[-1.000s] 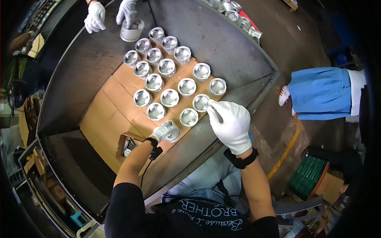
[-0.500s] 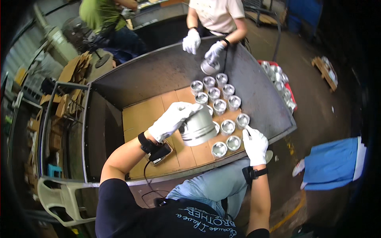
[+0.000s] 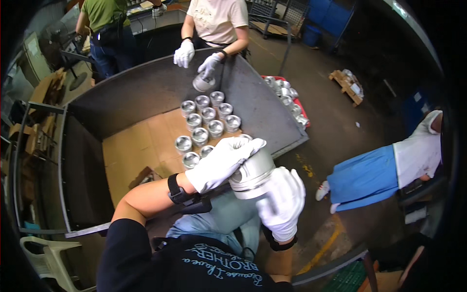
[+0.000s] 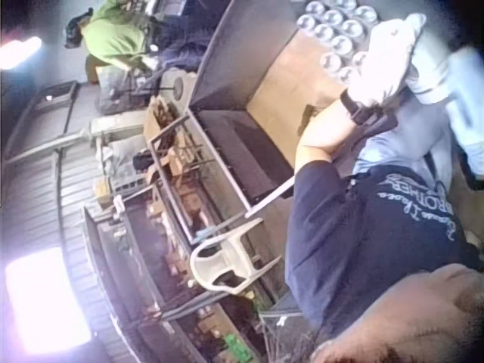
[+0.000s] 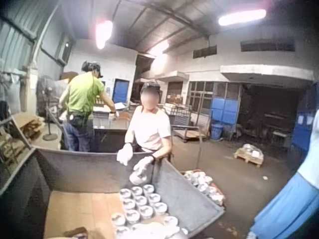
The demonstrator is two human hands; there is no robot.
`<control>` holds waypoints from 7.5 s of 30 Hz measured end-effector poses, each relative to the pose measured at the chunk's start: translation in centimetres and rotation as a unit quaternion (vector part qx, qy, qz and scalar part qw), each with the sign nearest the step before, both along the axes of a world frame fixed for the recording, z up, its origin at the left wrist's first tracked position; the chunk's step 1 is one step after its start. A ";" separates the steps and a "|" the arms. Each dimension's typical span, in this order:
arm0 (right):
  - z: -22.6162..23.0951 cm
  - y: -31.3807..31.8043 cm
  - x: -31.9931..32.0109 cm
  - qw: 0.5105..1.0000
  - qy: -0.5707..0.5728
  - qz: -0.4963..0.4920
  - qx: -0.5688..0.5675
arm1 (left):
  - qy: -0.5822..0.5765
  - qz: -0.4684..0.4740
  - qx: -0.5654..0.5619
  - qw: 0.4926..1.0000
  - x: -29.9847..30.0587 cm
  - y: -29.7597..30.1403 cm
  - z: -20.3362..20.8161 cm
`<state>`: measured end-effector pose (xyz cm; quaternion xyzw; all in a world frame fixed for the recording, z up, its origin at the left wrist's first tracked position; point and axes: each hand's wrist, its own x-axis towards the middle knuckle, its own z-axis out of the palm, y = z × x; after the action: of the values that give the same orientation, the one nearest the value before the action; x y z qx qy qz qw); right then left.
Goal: Inspecting and marking metal engine pistons in a fabrication facility.
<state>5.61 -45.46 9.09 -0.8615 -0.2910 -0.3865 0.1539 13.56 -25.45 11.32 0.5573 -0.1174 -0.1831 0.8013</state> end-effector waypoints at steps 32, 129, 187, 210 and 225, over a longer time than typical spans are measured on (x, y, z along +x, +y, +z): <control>-8.3 -0.1 -6.6 0.643 0.319 0.017 0.696 | -0.191 -0.198 0.217 0.937 -1.2 -3.8 -1.1; -11.5 7.4 14.0 0.910 0.409 -0.066 0.027 | 0.254 0.121 0.489 0.826 18.4 35.5 -38.9; -4.2 3.8 2.8 0.943 0.281 0.075 0.163 | -0.107 0.061 0.139 0.983 2.3 5.7 -1.1; -9.1 -0.8 -7.4 0.950 0.203 -0.144 0.188 | -0.219 -0.185 0.044 0.957 -1.2 -4.3 -2.7; -7.7 2.5 -5.4 0.796 0.422 0.072 0.429 | 0.040 -0.266 -0.280 0.922 -2.7 -1.2 -8.6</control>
<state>0.18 -42.92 1.41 -0.7616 -0.0633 -0.0581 0.6424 10.88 -26.62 2.69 0.2511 -0.2754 -0.3710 0.8506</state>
